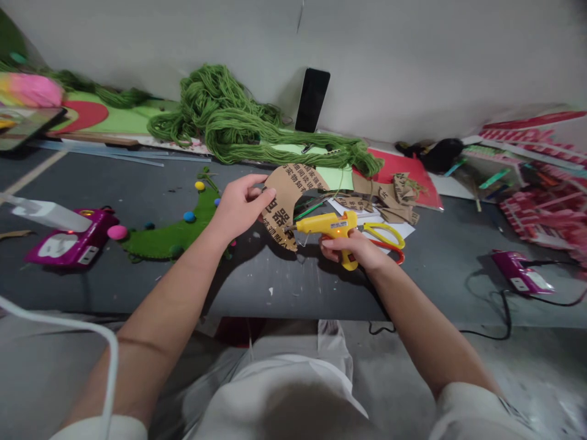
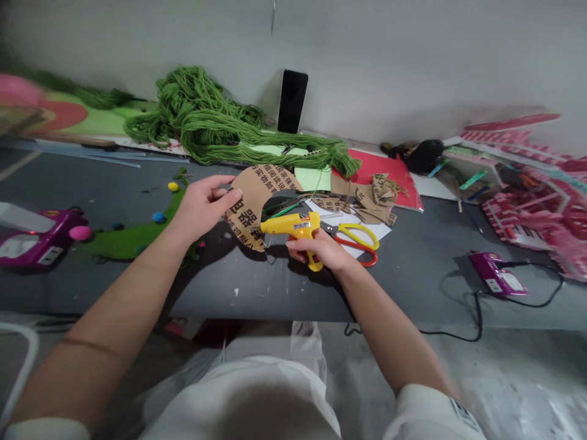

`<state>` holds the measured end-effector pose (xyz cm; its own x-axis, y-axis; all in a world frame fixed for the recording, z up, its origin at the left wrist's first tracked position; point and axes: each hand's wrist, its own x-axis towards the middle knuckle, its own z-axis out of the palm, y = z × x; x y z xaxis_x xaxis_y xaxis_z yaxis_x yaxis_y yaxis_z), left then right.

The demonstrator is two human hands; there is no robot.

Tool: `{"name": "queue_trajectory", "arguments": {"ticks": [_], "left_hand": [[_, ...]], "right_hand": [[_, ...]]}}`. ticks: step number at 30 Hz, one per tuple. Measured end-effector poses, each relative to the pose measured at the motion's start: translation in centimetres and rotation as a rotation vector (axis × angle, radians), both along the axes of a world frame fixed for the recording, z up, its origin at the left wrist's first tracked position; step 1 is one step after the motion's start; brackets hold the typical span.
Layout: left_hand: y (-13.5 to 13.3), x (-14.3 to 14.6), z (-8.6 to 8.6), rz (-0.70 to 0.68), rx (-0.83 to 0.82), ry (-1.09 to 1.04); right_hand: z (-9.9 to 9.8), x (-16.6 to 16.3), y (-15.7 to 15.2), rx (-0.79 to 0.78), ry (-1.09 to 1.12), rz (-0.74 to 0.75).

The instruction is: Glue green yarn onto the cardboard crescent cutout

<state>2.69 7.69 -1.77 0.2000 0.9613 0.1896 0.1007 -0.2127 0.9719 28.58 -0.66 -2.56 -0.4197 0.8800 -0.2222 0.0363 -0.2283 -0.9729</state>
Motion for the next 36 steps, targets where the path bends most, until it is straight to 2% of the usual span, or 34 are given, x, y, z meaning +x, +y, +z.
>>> {"name": "queue_trajectory", "arguments": {"ticks": [11, 18, 26, 31, 36], "left_hand": [[-0.2, 0.1, 0.3, 0.033, -0.023, -0.072], [0.2, 0.0, 0.3, 0.133, -0.036, -0.106], [0.1, -0.1, 0.4, 0.137, -0.038, -0.072], [0.0, 0.1, 0.5, 0.129, -0.204, -0.123], [0.0, -0.1, 1.1, 0.149, -0.381, -0.292]], "right_hand": [[0.1, -0.1, 0.0, 0.010, -0.018, 0.022], [0.2, 0.1, 0.0, -0.026, -0.061, -0.003], [1.2, -0.4, -0.2, -0.015, -0.037, -0.041], [1.3, -0.3, 0.0, -0.021, -0.010, -0.163], [0.9, 0.0, 0.3, 0.017, 0.043, -0.335]]}}
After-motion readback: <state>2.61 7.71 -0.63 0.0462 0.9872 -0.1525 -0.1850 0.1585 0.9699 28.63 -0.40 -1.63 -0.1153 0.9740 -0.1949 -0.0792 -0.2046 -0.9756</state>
